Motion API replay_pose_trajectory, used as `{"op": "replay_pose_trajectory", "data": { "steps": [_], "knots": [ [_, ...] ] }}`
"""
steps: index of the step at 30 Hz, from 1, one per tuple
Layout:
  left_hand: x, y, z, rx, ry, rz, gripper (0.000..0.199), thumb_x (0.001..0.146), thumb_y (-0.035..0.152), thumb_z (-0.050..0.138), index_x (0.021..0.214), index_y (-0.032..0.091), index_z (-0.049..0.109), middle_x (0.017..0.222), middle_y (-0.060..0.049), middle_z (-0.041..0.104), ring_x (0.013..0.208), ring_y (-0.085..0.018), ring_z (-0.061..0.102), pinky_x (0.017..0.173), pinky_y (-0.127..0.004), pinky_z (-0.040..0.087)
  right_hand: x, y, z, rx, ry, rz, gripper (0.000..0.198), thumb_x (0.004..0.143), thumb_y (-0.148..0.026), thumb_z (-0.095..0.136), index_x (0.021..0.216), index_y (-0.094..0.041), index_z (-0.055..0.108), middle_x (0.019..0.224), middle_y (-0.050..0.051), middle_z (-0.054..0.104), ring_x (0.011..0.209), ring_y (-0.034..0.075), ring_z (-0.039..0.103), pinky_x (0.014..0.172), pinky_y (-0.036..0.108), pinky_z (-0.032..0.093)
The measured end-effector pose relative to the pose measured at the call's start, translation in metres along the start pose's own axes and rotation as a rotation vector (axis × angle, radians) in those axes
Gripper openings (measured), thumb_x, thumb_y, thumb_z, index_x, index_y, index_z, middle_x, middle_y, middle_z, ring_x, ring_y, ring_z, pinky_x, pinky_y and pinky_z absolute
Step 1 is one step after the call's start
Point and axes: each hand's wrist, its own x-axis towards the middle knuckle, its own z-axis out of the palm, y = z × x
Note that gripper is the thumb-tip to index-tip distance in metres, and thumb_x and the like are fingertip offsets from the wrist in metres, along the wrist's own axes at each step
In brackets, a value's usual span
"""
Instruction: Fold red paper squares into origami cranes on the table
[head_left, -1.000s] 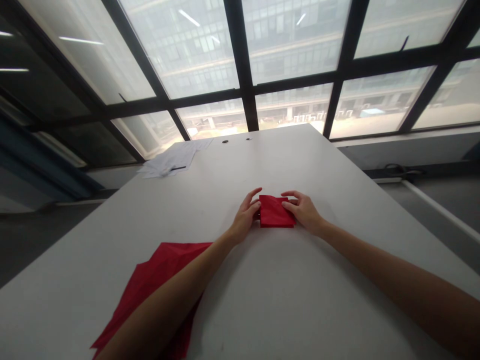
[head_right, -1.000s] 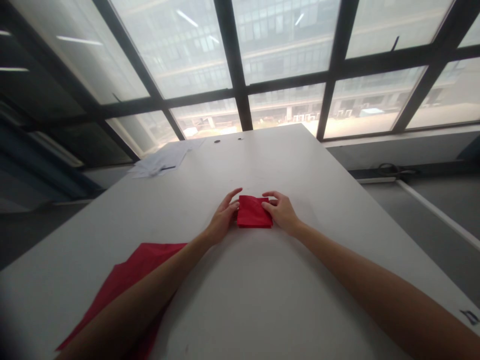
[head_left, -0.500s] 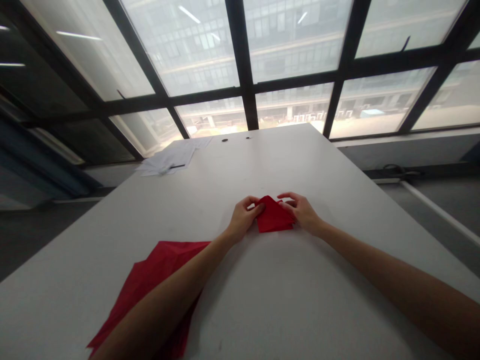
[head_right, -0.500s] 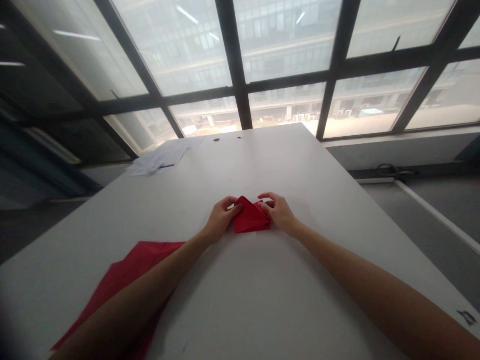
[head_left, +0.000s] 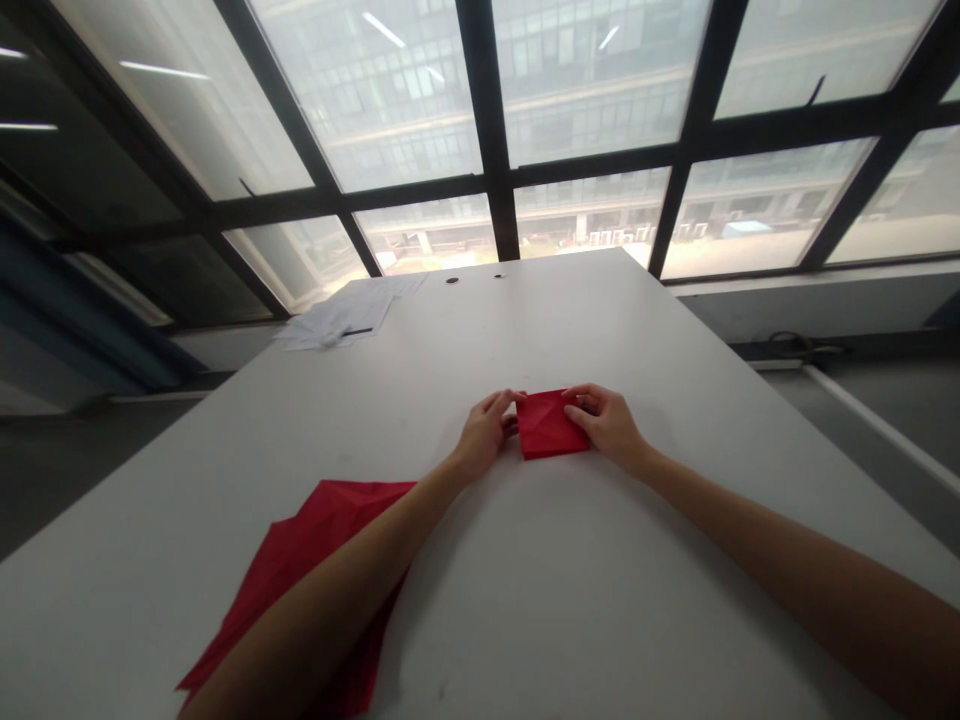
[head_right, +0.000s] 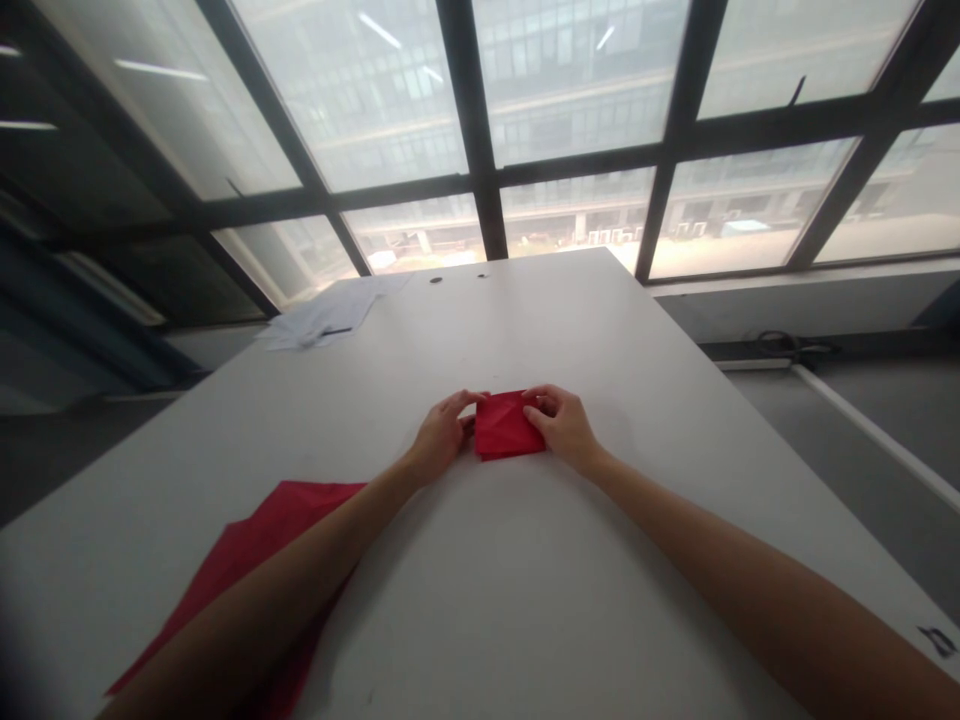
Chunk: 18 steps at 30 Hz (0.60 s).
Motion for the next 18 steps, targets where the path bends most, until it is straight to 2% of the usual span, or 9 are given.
{"op": "replay_pose_trajectory", "data": {
  "steps": [4, 7, 8, 10, 13, 15, 17, 18],
  "knots": [
    [-0.001, -0.004, 0.001, 0.299, 0.006, 0.114, 0.026, 0.073, 0.030, 0.078, 0.092, 0.014, 0.069, 0.119, -0.012, 0.066, 0.092, -0.021, 0.069, 0.082, -0.036, 0.057, -0.002, 0.001, 0.002, -0.136, 0.031, -0.101, 0.025, 0.078, -0.030, 0.067, 0.099, -0.017, 0.068, 0.074, 0.000, 0.065, 0.064, 0.015, 0.058, 0.057, 0.027, 0.045],
    [-0.006, -0.005, 0.004, 0.544, 0.050, 0.265, 0.021, 0.082, 0.024, 0.067, 0.102, 0.017, 0.071, 0.136, -0.012, 0.057, 0.111, -0.025, 0.064, 0.099, -0.042, 0.052, -0.005, 0.001, 0.004, -0.298, 0.044, -0.164, 0.019, 0.079, -0.025, 0.063, 0.096, -0.017, 0.068, 0.073, 0.001, 0.065, 0.065, 0.016, 0.057, 0.061, 0.028, 0.046],
    [-0.008, -0.005, 0.005, 0.666, 0.024, 0.338, 0.026, 0.086, 0.021, 0.063, 0.110, 0.020, 0.070, 0.139, -0.011, 0.055, 0.121, -0.025, 0.059, 0.106, -0.043, 0.047, -0.006, 0.000, 0.004, -0.361, 0.036, -0.184, 0.018, 0.080, -0.023, 0.062, 0.096, -0.018, 0.068, 0.075, 0.001, 0.066, 0.066, 0.016, 0.058, 0.063, 0.029, 0.047],
    [-0.013, -0.006, 0.006, 0.967, -0.116, 0.468, 0.037, 0.093, 0.020, 0.054, 0.128, 0.026, 0.063, 0.145, -0.006, 0.053, 0.135, -0.024, 0.048, 0.117, -0.045, 0.035, -0.008, 0.000, 0.004, -0.506, 0.017, -0.239, 0.019, 0.080, -0.019, 0.059, 0.096, -0.019, 0.069, 0.081, 0.003, 0.068, 0.073, 0.018, 0.060, 0.072, 0.034, 0.049],
    [-0.017, -0.009, 0.007, 1.264, -0.339, 0.459, 0.043, 0.102, 0.029, 0.043, 0.144, 0.028, 0.049, 0.153, -0.004, 0.047, 0.145, -0.023, 0.038, 0.122, -0.048, 0.025, -0.008, -0.003, 0.001, -0.664, 0.083, -0.326, 0.017, 0.078, -0.017, 0.061, 0.092, -0.020, 0.071, 0.094, 0.008, 0.069, 0.093, 0.024, 0.060, 0.091, 0.043, 0.048],
    [-0.017, -0.011, 0.007, 1.368, -0.414, 0.416, 0.047, 0.105, 0.035, 0.034, 0.150, 0.026, 0.041, 0.158, -0.005, 0.038, 0.149, -0.023, 0.031, 0.123, -0.049, 0.022, -0.005, -0.006, 0.000, -0.569, 0.177, -0.324, 0.014, 0.081, -0.022, 0.061, 0.090, -0.020, 0.070, 0.100, 0.010, 0.069, 0.101, 0.026, 0.059, 0.095, 0.045, 0.048],
    [-0.017, -0.010, 0.006, 1.431, -0.467, 0.398, 0.051, 0.106, 0.041, 0.027, 0.154, 0.025, 0.033, 0.162, -0.005, 0.030, 0.151, -0.023, 0.024, 0.123, -0.049, 0.018, -0.001, -0.009, 0.001, -0.279, 0.197, -0.214, 0.018, 0.088, -0.032, 0.057, 0.093, -0.020, 0.069, 0.100, 0.010, 0.069, 0.096, 0.025, 0.063, 0.089, 0.044, 0.052],
    [-0.017, -0.009, 0.006, 1.452, -0.492, 0.395, 0.054, 0.106, 0.045, 0.024, 0.156, 0.025, 0.029, 0.163, -0.005, 0.026, 0.152, -0.023, 0.021, 0.123, -0.049, 0.016, 0.001, -0.010, 0.002, -0.099, 0.160, -0.118, 0.023, 0.091, -0.037, 0.055, 0.095, -0.020, 0.069, 0.098, 0.010, 0.070, 0.092, 0.024, 0.065, 0.087, 0.042, 0.055]
  ]
}}
